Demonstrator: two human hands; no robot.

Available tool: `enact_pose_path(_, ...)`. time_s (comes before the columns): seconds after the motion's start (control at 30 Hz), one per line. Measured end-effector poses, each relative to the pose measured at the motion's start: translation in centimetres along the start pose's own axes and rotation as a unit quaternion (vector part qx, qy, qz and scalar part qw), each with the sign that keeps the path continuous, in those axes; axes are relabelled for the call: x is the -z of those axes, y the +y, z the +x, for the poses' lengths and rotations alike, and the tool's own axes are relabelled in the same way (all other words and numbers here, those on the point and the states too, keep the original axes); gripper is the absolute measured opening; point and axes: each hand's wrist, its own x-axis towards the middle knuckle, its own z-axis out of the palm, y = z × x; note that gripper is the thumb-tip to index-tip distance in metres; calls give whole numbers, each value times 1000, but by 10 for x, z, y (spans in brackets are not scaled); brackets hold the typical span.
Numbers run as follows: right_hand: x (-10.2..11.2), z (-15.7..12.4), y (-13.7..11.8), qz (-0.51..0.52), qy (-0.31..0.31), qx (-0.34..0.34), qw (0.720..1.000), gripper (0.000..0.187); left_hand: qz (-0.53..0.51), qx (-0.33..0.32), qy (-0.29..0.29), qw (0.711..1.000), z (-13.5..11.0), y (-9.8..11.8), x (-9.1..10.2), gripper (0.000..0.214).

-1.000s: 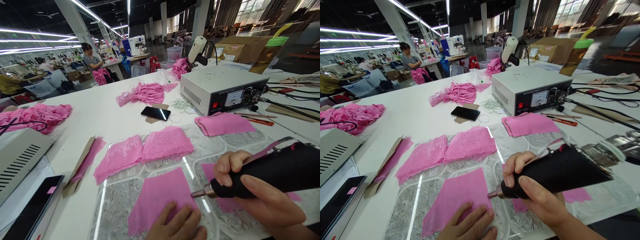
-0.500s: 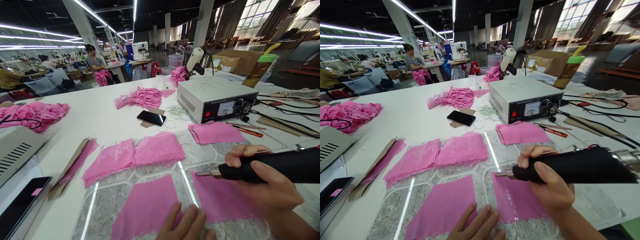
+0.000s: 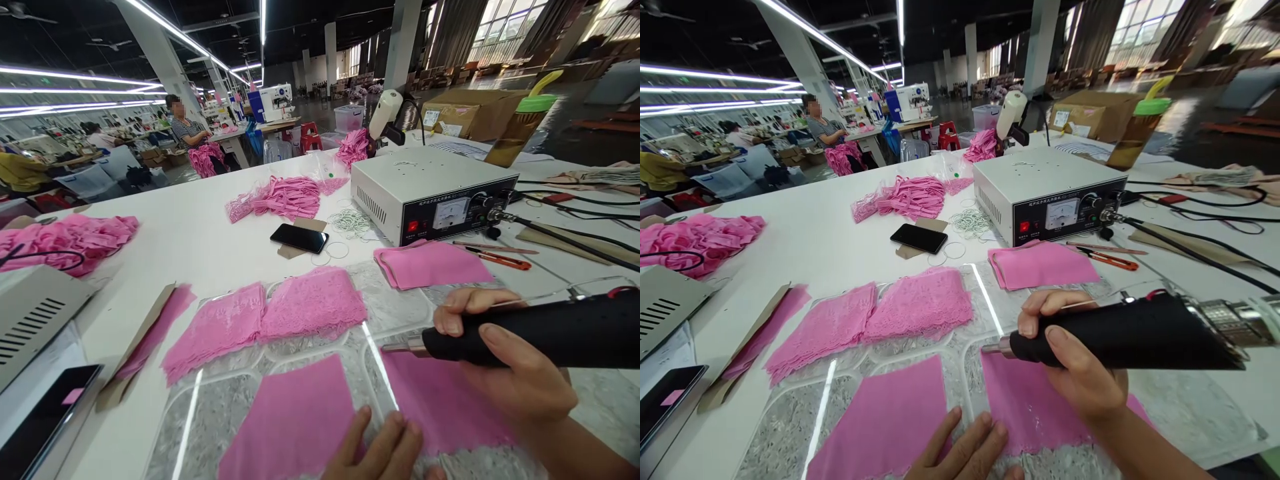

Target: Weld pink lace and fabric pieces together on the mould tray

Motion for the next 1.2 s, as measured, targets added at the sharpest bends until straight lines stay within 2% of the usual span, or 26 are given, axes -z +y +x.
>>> enact_pose_path(0.17, 3, 0, 1, -15, -20, 16, 1000, 5, -6, -20, -17, 1000, 6, -3, 5, 19)
enact_pose_path(0.27, 3, 0, 1, -20, -32, 14, 999, 4, -10, -11, -15, 1000, 8, -4, 6, 18)
enact_pose_path(0.47, 3, 0, -4, 31, -7, -27, 999, 8, -5, -40, -48, 998, 3, -5, 10, 15)
enact_pose_path(0.6, 8, -3, -9, 35, -41, -54, 997, 11, -8, -32, -46, 998, -2, -5, 12, 15)
enact_pose_path(0.8, 12, -5, -8, 33, -83, -49, 995, 9, -22, -25, -57, 998, -1, -4, 14, 16)
enact_pose_path(1.07, 10, -6, -6, 48, -87, -47, 994, 9, -23, -43, -78, 996, 1, -8, 18, 17)
enact_pose_path(1.2, 15, -7, -13, 55, -100, -74, 991, 13, -19, -54, -81, 995, -5, -10, 19, 13)
